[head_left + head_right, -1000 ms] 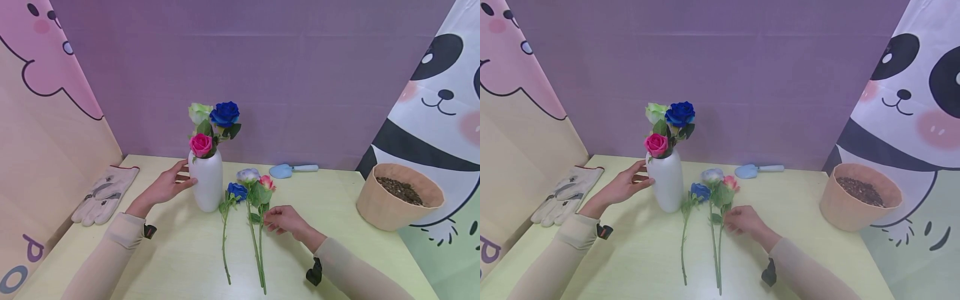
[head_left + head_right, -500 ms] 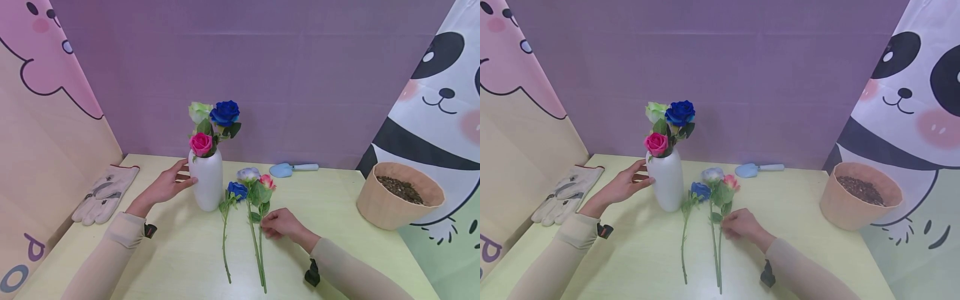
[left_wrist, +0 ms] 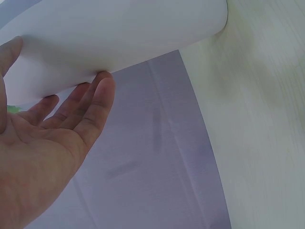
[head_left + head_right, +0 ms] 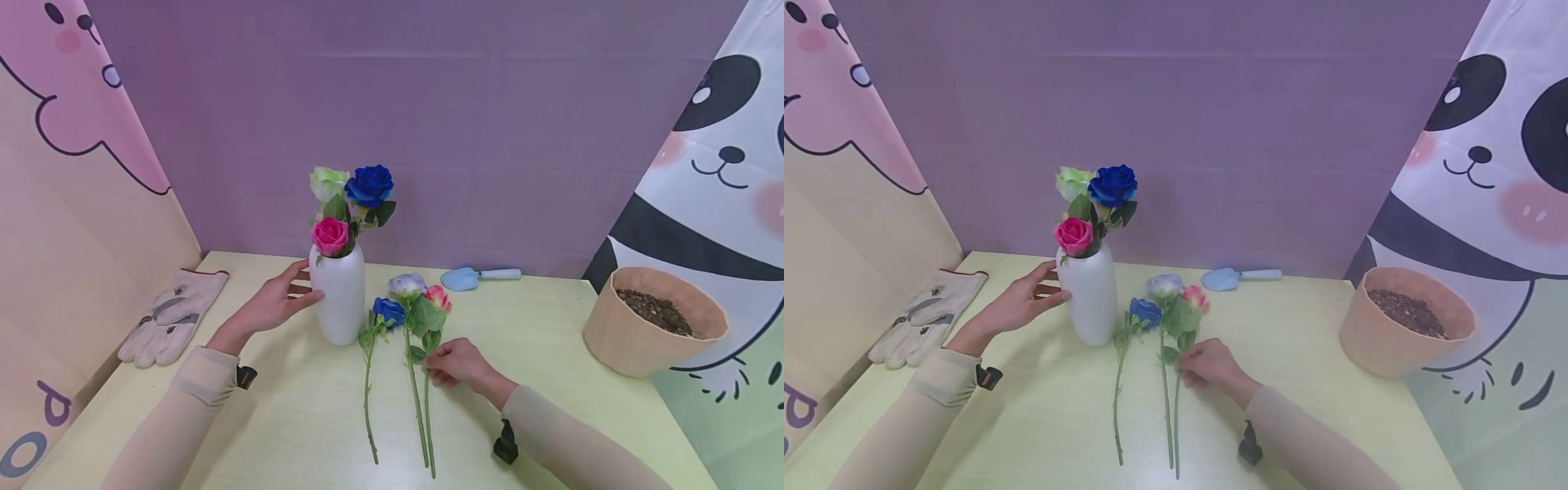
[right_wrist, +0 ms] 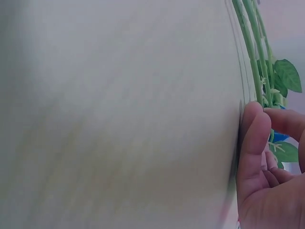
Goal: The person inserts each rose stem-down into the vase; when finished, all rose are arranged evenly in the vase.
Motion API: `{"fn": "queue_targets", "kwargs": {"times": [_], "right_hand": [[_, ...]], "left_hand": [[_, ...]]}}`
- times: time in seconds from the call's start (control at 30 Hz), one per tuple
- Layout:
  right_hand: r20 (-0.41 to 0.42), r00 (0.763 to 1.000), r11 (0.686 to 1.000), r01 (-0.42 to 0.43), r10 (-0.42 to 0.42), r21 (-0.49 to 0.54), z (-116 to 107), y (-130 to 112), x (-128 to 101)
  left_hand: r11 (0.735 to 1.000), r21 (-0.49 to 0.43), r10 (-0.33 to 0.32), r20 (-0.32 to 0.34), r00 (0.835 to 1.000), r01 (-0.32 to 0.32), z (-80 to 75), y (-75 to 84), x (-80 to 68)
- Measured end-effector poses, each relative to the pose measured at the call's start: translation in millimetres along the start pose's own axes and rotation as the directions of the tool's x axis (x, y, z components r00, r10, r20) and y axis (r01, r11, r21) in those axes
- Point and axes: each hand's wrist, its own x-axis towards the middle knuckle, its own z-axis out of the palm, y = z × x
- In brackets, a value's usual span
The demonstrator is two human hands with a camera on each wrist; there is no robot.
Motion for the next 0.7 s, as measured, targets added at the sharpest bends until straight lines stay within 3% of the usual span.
{"fn": "queue_targets", "kwargs": {"times": [0.7], "right_hand": [[0.065,0.996,0.979,0.043,-0.057,0.198,-28,-4,-7]], "left_hand": [[1.0,-0.007,-0.001,0.0,1.0,0.001,0.3,-0.5,0.6]]}}
